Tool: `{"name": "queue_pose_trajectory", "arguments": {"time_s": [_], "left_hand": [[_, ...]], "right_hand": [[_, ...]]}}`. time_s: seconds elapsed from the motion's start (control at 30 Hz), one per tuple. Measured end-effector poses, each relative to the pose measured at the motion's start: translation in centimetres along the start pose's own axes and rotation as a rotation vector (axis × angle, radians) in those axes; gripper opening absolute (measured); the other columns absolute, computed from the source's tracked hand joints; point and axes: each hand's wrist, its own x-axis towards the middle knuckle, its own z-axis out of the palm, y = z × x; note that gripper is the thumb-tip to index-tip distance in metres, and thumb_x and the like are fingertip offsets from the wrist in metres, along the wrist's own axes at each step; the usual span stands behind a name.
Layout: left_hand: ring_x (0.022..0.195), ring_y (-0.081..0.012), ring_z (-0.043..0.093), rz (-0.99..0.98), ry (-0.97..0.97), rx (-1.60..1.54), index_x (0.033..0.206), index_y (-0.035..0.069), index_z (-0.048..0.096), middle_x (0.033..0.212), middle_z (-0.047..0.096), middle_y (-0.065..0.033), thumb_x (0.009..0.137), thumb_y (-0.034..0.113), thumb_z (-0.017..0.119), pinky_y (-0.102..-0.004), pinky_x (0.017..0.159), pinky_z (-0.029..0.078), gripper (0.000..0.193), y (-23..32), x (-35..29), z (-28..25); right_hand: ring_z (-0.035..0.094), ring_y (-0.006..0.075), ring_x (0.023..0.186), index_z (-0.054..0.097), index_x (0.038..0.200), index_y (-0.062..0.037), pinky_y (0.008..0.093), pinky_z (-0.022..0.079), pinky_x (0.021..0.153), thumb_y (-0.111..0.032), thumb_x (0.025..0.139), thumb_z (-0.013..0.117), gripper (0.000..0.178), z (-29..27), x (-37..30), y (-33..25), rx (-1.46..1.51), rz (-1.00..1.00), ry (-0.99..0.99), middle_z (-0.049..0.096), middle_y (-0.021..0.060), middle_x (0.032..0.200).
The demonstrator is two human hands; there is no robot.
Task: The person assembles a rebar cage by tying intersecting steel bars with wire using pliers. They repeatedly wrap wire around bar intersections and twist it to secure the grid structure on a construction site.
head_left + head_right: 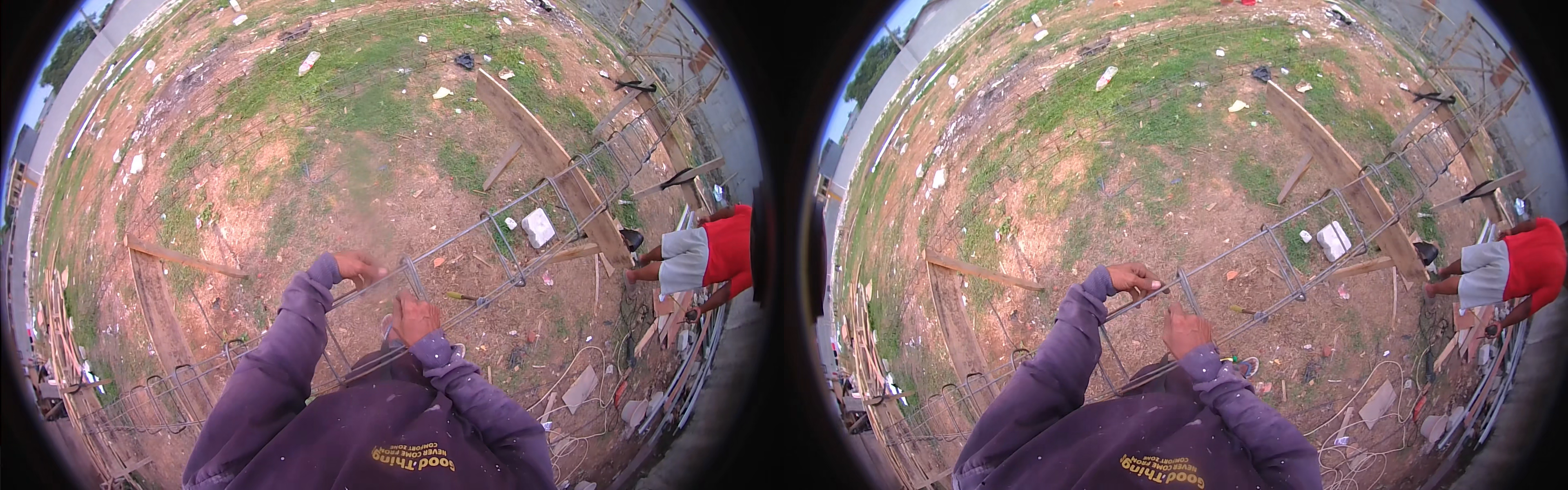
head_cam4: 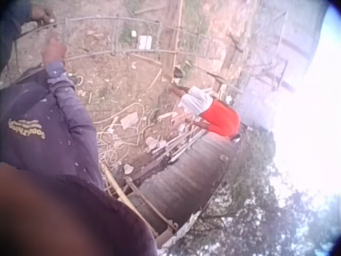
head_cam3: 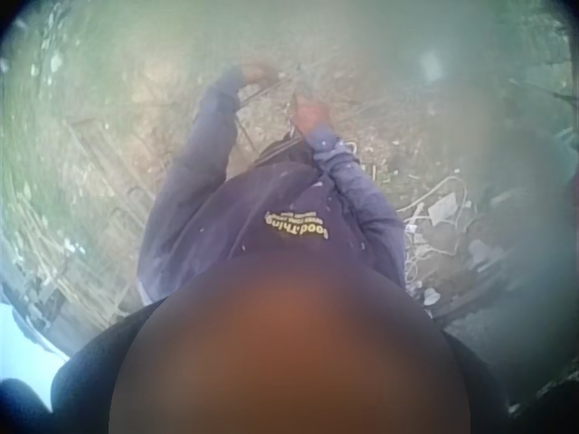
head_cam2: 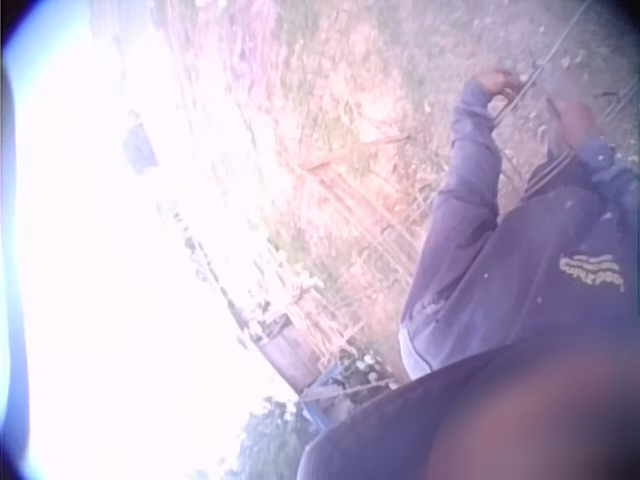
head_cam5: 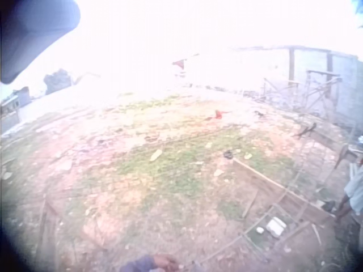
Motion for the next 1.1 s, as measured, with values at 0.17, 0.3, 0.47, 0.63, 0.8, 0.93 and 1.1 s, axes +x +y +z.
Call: {"name": "queue_pose_trajectory", "arguments": {"time_s": [0.17, 0.3, 0.47, 0.63, 0.8, 0.93, 1.1], "left_hand": [[0.07, -0.0102, 0.064, 0.23, 0.107, 0.002, 0.112, 0.0, 0.068, 0.08, 0.068, -0.0024, 0.09, 0.026, 0.069, -0.0266, 0.063, 0.053, 0.033, 0.3, 1.0, -0.9], [0.076, -0.0124, 0.067, 0.239, 0.185, 0.061, 0.107, 0.0, 0.069, 0.083, 0.071, -0.0057, 0.088, 0.022, 0.07, -0.0291, 0.068, 0.056, 0.029, 1.2, 1.0, -0.7], [0.076, -0.0153, 0.069, 0.251, 0.216, 0.039, 0.102, -0.001, 0.07, 0.083, 0.071, -0.0088, 0.087, 0.02, 0.072, -0.0298, 0.067, 0.056, 0.026, 1.7, 1.7, 0.2], [0.071, -0.0152, 0.067, 0.323, 0.367, 0.003, 0.101, -0.001, 0.071, 0.08, 0.071, -0.0087, 0.086, 0.018, 0.072, -0.0285, 0.063, 0.055, 0.024, 2.4, 1.5, 1.6], [0.077, -0.0159, 0.067, 0.405, 0.585, 0.173, 0.1, 0.0, 0.071, 0.084, 0.071, -0.0071, 0.084, 0.016, 0.073, -0.0293, 0.07, 0.054, 0.023, 3.3, 0.8, 3.4], [0.089, -0.0181, 0.067, 0.564, 0.748, 0.281, 0.1, 0.001, 0.071, 0.098, 0.071, -0.0086, 0.084, 0.014, 0.071, -0.0312, 0.08, 0.053, 0.02, 3.4, 1.1, 4.5], [0.095, -0.0199, 0.066, 0.623, 0.728, 0.306, 0.103, 0.002, 0.071, 0.104, 0.071, -0.0117, 0.087, 0.013, 0.068, -0.0333, 0.087, 0.051, 0.019, 3.1, 1.4, 5.0]], "right_hand": [[0.064, 0.0402, 0.059, 0.061, 0.093, -0.0068, 0.0519, 0.049, 0.057, -0.025, 0.091, 0.056, 0.019, -0.1, 1.0, -0.1, 0.015, 0.005, 0.052, 0.062, 0.0203, 0.061], [0.065, 0.039, 0.061, 0.064, 0.084, -0.0048, 0.0507, 0.05, 0.057, -0.018, 0.085, 0.058, 0.015, -1.0, 1.5, 0.1, -0.136, -0.006, -0.07, 0.064, 0.02, 0.064], [0.066, 0.0377, 0.064, 0.066, 0.079, -0.0039, 0.0484, 0.051, 0.058, -0.013, 0.08, 0.058, 0.012, -2.1, 1.5, -0.4, -0.245, -0.021, -0.128, 0.066, 0.0196, 0.068], [0.067, 0.0367, 0.065, 0.066, 0.081, -0.0039, 0.0475, 0.052, 0.058, -0.014, 0.08, 0.057, 0.014, -3.5, 1.9, -0.7, -0.285, 0.067, -0.187, 0.067, 0.0193, 0.07], [0.068, 0.0356, 0.065, 0.064, 0.087, -0.0004, 0.0463, 0.051, 0.056, -0.014, 0.079, 0.058, 0.017, -4.7, 2.5, -0.5, -0.295, 0.066, -0.092, 0.067, 0.0197, 0.07], [0.067, 0.0358, 0.065, 0.061, 0.091, 0.0011, 0.0464, 0.051, 0.056, -0.013, 0.078, 0.059, 0.019, -5.1, 2.9, -0.6, -0.303, 0.005, -0.152, 0.066, 0.0197, 0.069], [0.063, 0.0383, 0.061, 0.057, 0.082, -0.0032, 0.0506, 0.046, 0.055, -0.017, 0.083, 0.058, 0.014, -6.5, 4.3, -0.8, -0.281, -0.192, 0.038, 0.062, 0.0185, 0.063]]}}
